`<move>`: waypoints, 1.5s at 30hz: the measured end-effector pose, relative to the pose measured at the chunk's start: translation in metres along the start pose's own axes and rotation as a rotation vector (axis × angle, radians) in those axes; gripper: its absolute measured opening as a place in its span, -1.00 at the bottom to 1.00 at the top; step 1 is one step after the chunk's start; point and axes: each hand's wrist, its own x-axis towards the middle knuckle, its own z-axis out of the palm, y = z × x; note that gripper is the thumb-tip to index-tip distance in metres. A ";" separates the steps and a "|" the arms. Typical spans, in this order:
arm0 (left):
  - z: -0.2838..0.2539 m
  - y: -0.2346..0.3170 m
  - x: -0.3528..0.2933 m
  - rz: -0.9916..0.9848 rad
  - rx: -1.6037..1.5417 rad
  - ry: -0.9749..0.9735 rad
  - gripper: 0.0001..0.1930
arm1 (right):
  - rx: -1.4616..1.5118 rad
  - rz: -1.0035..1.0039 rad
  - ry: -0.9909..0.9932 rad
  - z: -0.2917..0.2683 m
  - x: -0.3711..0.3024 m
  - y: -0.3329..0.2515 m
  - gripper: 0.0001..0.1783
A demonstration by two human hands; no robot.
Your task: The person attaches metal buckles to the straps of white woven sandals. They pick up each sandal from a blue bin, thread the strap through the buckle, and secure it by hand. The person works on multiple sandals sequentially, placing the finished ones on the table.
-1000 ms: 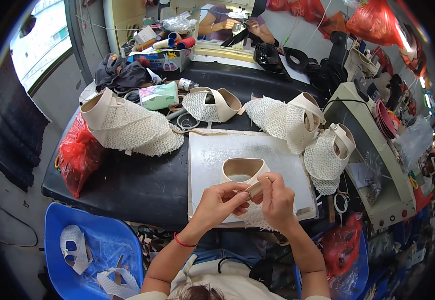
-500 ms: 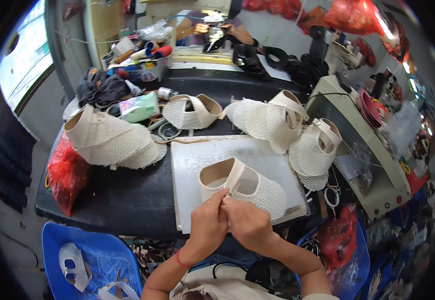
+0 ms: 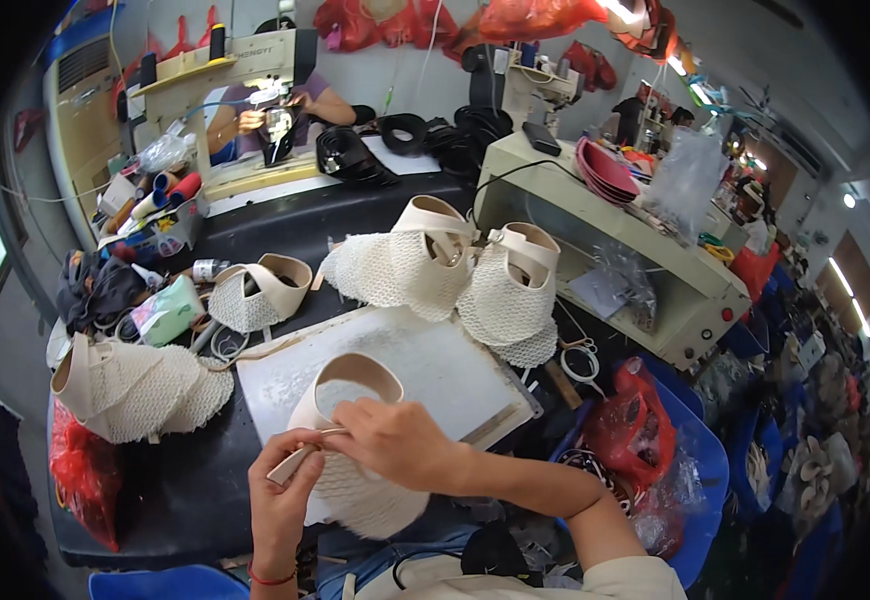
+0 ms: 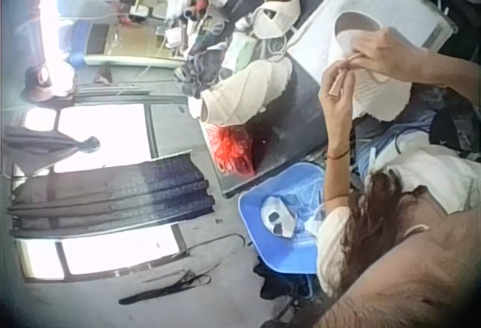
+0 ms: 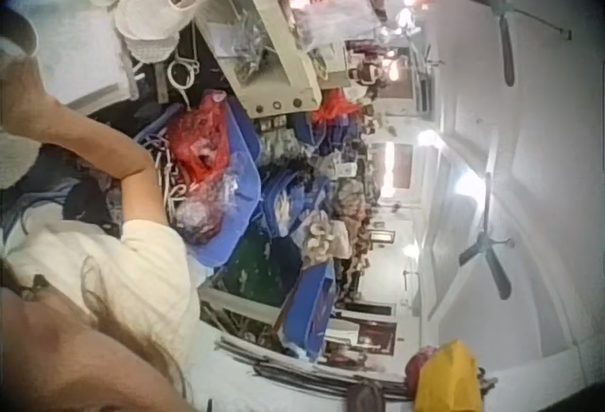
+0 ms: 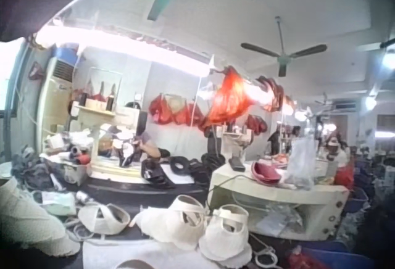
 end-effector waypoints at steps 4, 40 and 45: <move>0.007 0.004 0.010 0.158 0.085 0.199 -0.71 | 0.328 0.088 0.076 0.013 -0.003 -0.018 -0.82; 0.051 -0.020 0.018 0.895 0.866 0.263 -0.63 | 1.165 0.522 0.394 0.014 -0.026 -0.002 -0.80; 0.050 -0.018 0.008 0.840 0.851 0.257 -0.56 | 0.854 0.492 0.234 0.015 -0.018 0.008 -0.66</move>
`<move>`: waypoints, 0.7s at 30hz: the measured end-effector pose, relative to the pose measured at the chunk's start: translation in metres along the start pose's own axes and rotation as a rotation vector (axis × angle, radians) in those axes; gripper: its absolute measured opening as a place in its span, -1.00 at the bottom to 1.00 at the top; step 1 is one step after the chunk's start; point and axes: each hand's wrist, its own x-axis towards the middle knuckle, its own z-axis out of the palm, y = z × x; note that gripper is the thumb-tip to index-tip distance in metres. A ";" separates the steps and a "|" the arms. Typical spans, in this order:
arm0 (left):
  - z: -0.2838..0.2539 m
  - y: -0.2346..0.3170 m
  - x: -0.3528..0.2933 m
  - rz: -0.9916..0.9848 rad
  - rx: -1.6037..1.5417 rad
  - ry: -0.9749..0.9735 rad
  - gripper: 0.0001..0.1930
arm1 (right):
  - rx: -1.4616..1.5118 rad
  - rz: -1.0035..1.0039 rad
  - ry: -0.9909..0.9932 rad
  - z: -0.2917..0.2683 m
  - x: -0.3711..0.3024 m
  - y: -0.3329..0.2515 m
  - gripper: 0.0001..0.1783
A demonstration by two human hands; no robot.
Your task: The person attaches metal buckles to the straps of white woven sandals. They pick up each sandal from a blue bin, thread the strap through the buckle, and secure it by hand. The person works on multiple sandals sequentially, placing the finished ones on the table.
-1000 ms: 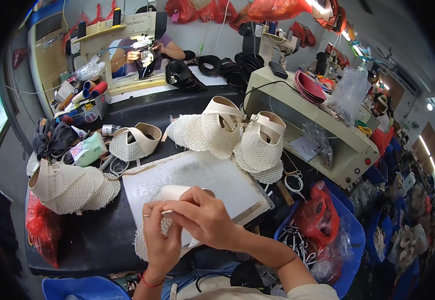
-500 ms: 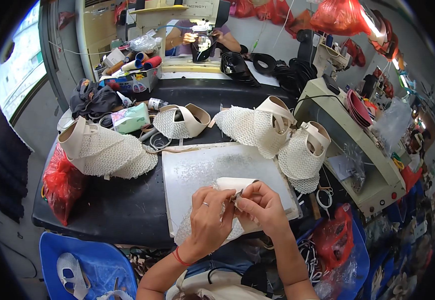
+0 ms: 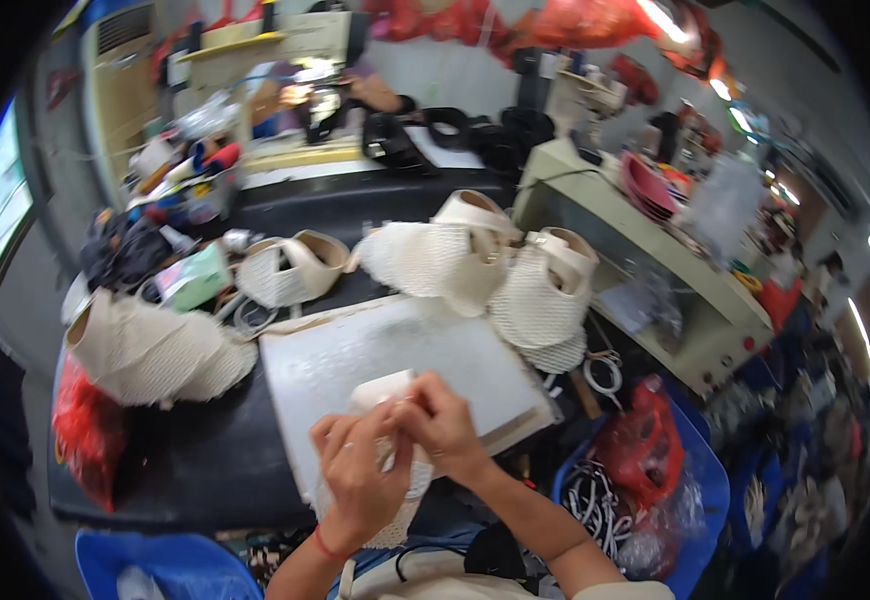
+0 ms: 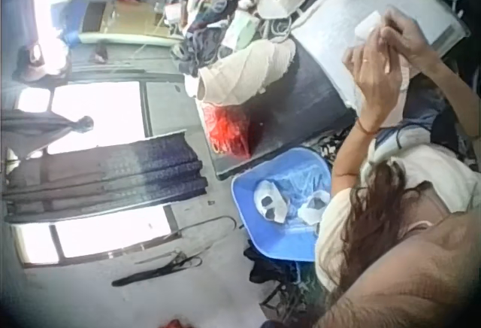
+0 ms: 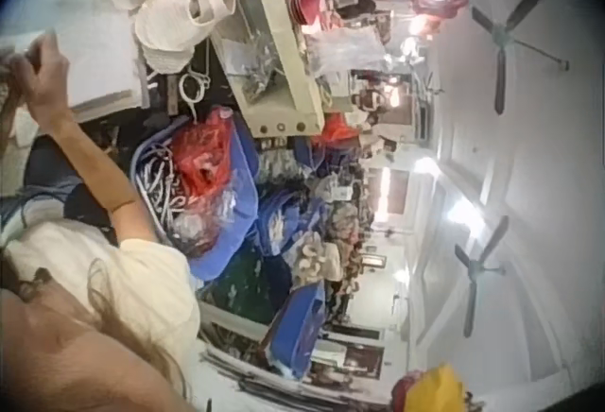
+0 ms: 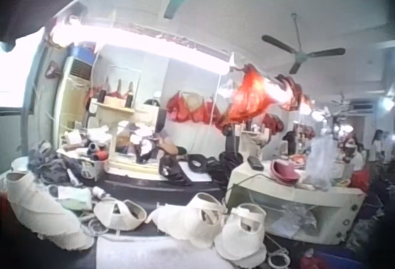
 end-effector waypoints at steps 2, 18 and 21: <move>-0.001 0.003 0.001 -0.025 0.003 -0.019 -0.54 | -0.093 0.030 -0.069 -0.002 0.004 -0.007 -0.57; 0.009 -0.011 0.006 -0.425 -0.537 0.238 -0.60 | -0.789 -0.486 0.361 0.001 -0.021 -0.018 -0.56; 0.007 -0.012 0.013 -0.482 -0.753 0.292 -0.54 | -0.834 -0.503 0.291 0.004 -0.027 -0.017 -0.54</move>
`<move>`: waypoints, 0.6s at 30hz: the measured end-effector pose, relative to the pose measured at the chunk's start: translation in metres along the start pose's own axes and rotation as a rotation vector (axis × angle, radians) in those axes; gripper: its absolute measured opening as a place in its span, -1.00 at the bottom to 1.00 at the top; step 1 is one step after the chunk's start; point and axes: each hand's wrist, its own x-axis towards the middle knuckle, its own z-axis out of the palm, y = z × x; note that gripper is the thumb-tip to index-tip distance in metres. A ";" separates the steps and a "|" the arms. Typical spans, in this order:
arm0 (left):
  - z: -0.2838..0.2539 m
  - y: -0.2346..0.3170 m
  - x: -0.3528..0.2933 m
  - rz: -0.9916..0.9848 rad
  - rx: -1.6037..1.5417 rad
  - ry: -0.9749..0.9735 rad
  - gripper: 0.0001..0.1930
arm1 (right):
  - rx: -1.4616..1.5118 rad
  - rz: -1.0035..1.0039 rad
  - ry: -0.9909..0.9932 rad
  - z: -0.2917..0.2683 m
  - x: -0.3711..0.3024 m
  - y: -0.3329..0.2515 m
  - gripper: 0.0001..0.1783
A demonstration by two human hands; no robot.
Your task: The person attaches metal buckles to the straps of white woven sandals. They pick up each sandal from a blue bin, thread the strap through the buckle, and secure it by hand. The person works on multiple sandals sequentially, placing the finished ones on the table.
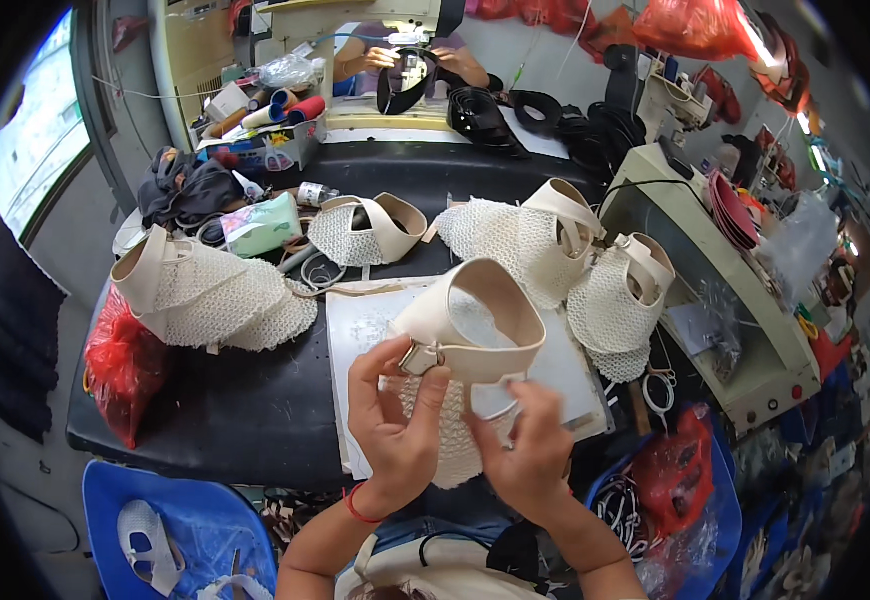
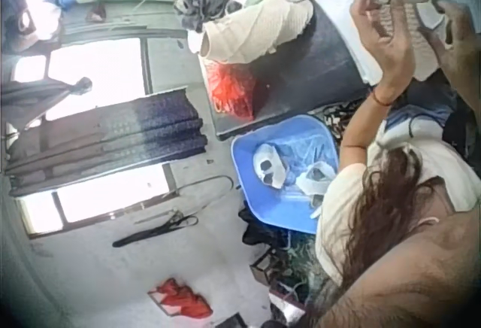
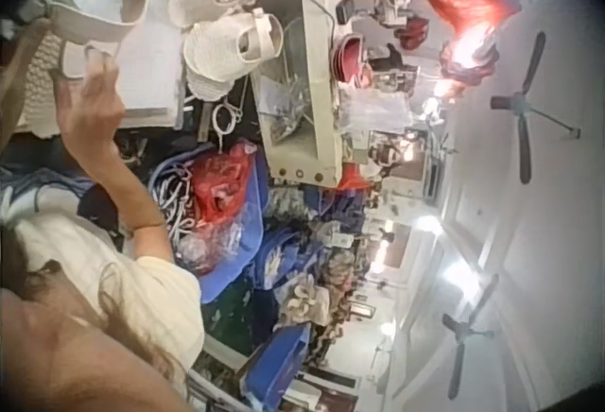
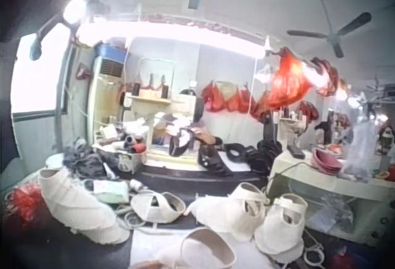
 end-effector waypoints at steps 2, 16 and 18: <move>0.005 0.002 0.010 -0.068 -0.080 -0.037 -0.50 | 0.054 0.010 -0.229 0.003 0.001 0.002 -0.66; -0.077 -0.245 0.201 0.431 1.392 -0.460 -0.58 | -0.595 0.397 -0.461 -0.061 0.121 0.319 -0.58; -0.080 -0.246 0.209 0.412 1.502 -0.536 -0.69 | -0.532 0.453 -0.436 -0.052 0.120 0.303 -0.57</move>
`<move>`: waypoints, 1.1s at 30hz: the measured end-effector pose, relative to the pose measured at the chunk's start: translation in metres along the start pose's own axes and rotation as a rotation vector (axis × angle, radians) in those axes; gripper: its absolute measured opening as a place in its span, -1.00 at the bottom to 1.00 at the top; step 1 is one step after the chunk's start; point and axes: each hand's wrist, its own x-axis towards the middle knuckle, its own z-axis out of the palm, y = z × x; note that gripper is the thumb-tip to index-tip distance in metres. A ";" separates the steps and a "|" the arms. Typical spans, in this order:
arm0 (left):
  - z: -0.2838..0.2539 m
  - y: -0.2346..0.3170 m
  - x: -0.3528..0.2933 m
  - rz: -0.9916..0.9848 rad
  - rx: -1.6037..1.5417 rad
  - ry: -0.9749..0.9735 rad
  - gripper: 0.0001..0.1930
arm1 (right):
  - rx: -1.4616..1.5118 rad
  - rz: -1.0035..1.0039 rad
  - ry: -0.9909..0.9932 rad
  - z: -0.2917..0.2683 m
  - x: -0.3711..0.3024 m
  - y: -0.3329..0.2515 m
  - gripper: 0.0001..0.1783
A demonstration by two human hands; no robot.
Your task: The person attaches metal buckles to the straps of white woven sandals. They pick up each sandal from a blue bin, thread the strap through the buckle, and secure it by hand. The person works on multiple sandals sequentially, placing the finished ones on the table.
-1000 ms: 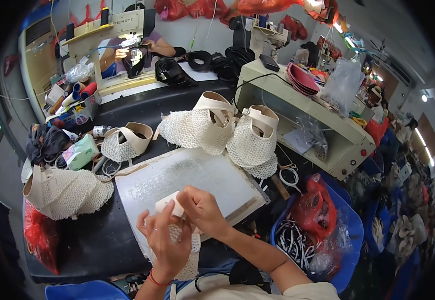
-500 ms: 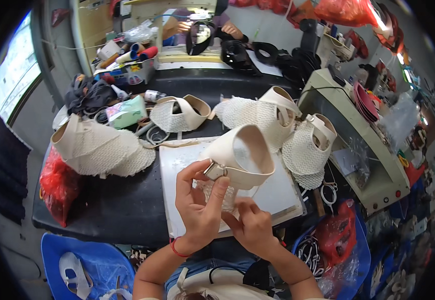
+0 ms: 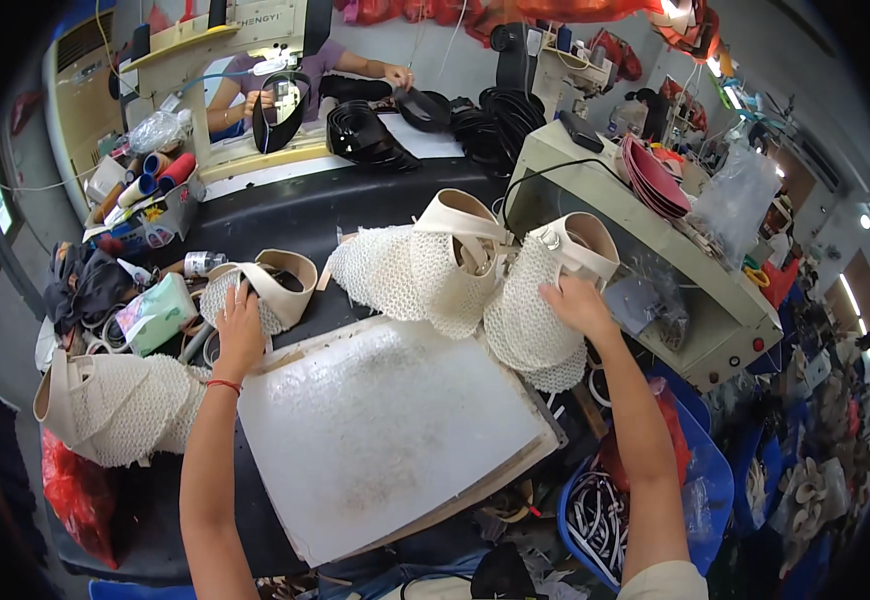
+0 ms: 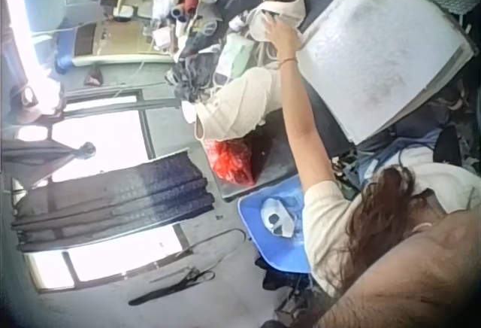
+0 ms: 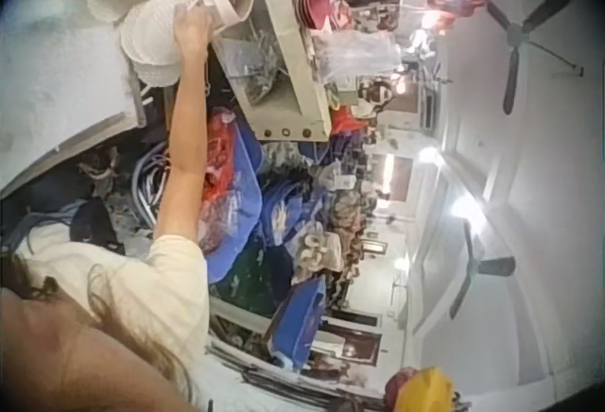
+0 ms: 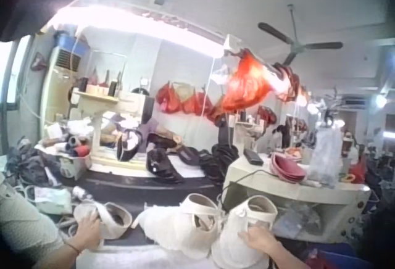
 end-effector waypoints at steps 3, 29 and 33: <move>-0.037 -0.007 0.006 0.099 0.109 0.036 -0.91 | -0.028 -0.040 0.143 -0.002 -0.020 -0.031 -0.57; -0.181 0.130 -0.171 -0.318 -0.922 -0.067 -0.72 | 0.146 -1.138 0.032 0.026 -0.229 -0.249 -0.61; -0.187 0.138 -0.173 -0.471 -0.974 -0.229 -0.84 | -0.075 -1.154 -0.063 0.039 -0.222 -0.238 -0.70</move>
